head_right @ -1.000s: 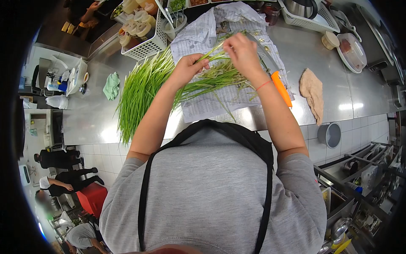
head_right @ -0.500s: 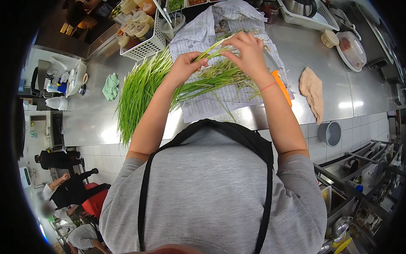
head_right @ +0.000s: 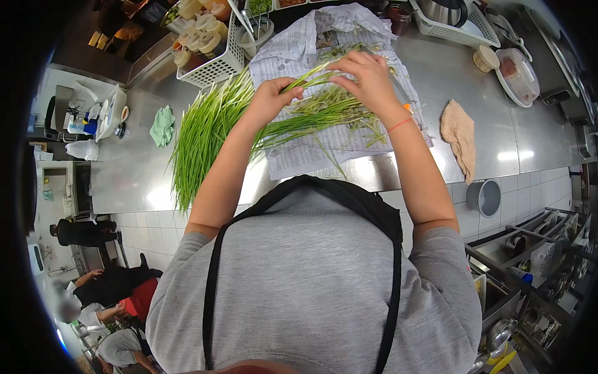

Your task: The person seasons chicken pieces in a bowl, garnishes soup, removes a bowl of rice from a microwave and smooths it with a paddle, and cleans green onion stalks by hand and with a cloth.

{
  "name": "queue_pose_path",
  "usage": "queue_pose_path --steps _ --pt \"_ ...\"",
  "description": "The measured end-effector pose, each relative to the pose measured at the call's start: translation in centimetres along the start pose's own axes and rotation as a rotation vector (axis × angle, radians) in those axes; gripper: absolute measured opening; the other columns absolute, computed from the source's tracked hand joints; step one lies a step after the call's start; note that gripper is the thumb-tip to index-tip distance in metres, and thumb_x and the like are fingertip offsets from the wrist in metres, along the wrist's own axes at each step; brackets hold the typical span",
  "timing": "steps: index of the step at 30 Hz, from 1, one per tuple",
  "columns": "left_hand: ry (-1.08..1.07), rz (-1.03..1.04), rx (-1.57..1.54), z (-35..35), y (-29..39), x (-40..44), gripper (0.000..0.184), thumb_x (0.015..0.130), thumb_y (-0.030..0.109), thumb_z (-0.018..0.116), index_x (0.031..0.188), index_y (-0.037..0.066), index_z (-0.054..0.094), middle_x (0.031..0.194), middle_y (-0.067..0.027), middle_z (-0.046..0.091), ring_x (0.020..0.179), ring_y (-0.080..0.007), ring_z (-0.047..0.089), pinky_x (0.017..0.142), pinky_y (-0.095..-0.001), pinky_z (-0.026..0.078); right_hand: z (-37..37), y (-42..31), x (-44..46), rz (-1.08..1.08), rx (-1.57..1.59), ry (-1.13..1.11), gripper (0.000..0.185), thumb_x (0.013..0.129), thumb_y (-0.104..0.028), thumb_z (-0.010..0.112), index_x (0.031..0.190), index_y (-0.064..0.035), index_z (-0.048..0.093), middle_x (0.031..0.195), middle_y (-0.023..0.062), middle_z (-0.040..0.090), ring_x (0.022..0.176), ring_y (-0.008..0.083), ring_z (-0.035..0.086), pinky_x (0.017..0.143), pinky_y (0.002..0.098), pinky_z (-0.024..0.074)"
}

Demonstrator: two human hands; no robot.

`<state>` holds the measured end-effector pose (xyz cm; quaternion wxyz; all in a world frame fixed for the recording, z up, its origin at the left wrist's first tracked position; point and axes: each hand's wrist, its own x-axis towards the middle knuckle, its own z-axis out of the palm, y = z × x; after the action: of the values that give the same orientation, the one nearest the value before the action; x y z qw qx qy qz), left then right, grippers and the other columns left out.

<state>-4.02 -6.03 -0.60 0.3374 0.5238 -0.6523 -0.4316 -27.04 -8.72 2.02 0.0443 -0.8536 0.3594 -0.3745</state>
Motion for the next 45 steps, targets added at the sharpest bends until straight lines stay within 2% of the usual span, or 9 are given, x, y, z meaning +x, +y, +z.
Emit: queue_pose_path --steps 13,18,22,24,27,31,36,40,45 --pt "0.004 -0.032 0.054 -0.7 -0.5 -0.3 0.019 0.082 0.021 0.063 0.088 0.003 0.066 0.058 0.0006 0.053 0.054 -0.0066 0.043 0.051 -0.0249 0.035 0.4 3.4 -0.4 -0.010 -0.121 0.010 0.006 0.078 -0.017 0.062 0.081 -0.0131 0.060 0.078 -0.0019 0.055 0.074 0.0150 0.055 0.073 0.0318 0.0335" --pt "-0.006 -0.120 -0.138 -1.6 -0.7 -0.9 0.019 0.084 0.021 0.062 0.078 0.004 0.064 0.055 0.0044 0.045 0.052 -0.0050 0.036 0.048 -0.0223 0.029 -1.4 8.0 -2.2 0.322 -0.163 0.128 0.007 0.079 -0.010 0.062 0.084 -0.0066 0.058 0.074 0.0033 0.055 0.063 0.0179 0.057 0.062 0.0298 0.0431" --pt "-0.056 -0.160 -0.212 -1.8 -0.5 -0.8 0.020 0.085 0.022 0.061 0.076 0.004 0.063 0.054 0.0046 0.042 0.050 -0.0042 0.034 0.047 -0.0210 0.027 -1.2 7.4 -1.8 0.382 -0.058 0.067 0.008 0.079 -0.006 0.061 0.086 -0.0041 0.058 0.075 0.0054 0.056 0.066 0.0187 0.058 0.059 0.0279 0.0450" --pt "-0.083 -0.192 -0.263 -1.6 -0.3 -0.6 0.024 0.087 0.024 0.059 0.075 0.003 0.062 0.053 0.0047 0.041 0.048 -0.0038 0.033 0.046 -0.0204 0.026 -0.1 5.7 -1.3 0.244 0.192 0.096 0.009 0.080 -0.006 0.060 0.088 -0.0045 0.059 0.077 0.0059 0.057 0.068 0.0167 0.058 0.062 0.0283 0.0448" --pt "-0.077 -0.205 -0.315 -1.4 0.3 -0.6 0.027 0.088 0.026 0.058 0.074 0.003 0.062 0.053 0.0044 0.041 0.048 -0.0035 0.033 0.045 -0.0201 0.026 -0.2 2.1 0.5 0.103 0.235 0.084 0.012 0.080 -0.005 0.059 0.091 -0.0048 0.060 0.080 0.0061 0.058 0.069 0.0163 0.057 0.065 0.0278 0.0446" --pt "-0.090 -0.230 -0.308 -1.6 0.9 -0.8 0.029 0.088 0.028 0.057 0.074 0.003 0.062 0.052 0.0042 0.041 0.048 -0.0033 0.034 0.044 -0.0202 0.026 0.3 0.5 1.1 -0.112 0.008 0.082 0.012 0.080 -0.004 0.058 0.092 -0.0045 0.060 0.082 0.0067 0.058 0.071 0.0162 0.057 0.068 0.0272 0.0443" --pt "-0.061 -0.239 -0.392 -1.6 0.9 -0.9 0.026 0.089 0.029 0.056 0.084 0.004 0.062 0.060 0.0013 0.052 0.047 -0.0033 0.034 0.044 -0.0190 0.027 -0.2 2.4 0.4 0.392 0.139 0.044 0.014 0.077 -0.004 0.061 0.091 -0.0066 0.060 0.083 0.0048 0.056 0.078 0.0188 0.057 0.070 0.0291 0.0451" --pt "-0.134 -0.245 -0.410 -1.5 1.1 -0.7 0.027 0.090 0.030 0.054 0.101 0.006 0.059 0.068 0.0018 0.054 0.048 -0.0013 0.032 0.043 -0.0160 0.023 -0.5 0.9 0.5 0.174 0.221 0.149 0.018 0.077 -0.005 0.062 0.095 -0.0069 0.060 0.086 0.0046 0.056 0.079 0.0183 0.057 0.071 0.0285 0.0456" --pt "-0.211 -0.267 -0.424 -1.4 1.1 -0.5 0.027 0.089 0.029 0.055 0.104 0.007 0.059 0.069 0.0015 0.055 0.049 -0.0014 0.034 0.043 -0.0158 0.024 -0.5 0.5 0.6 0.124 0.417 -0.145 0.013 0.079 -0.007 0.063 0.091 -0.0023 0.060 0.081 0.0042 0.056 0.076 0.0159 0.054 0.069 0.0259 0.0433"
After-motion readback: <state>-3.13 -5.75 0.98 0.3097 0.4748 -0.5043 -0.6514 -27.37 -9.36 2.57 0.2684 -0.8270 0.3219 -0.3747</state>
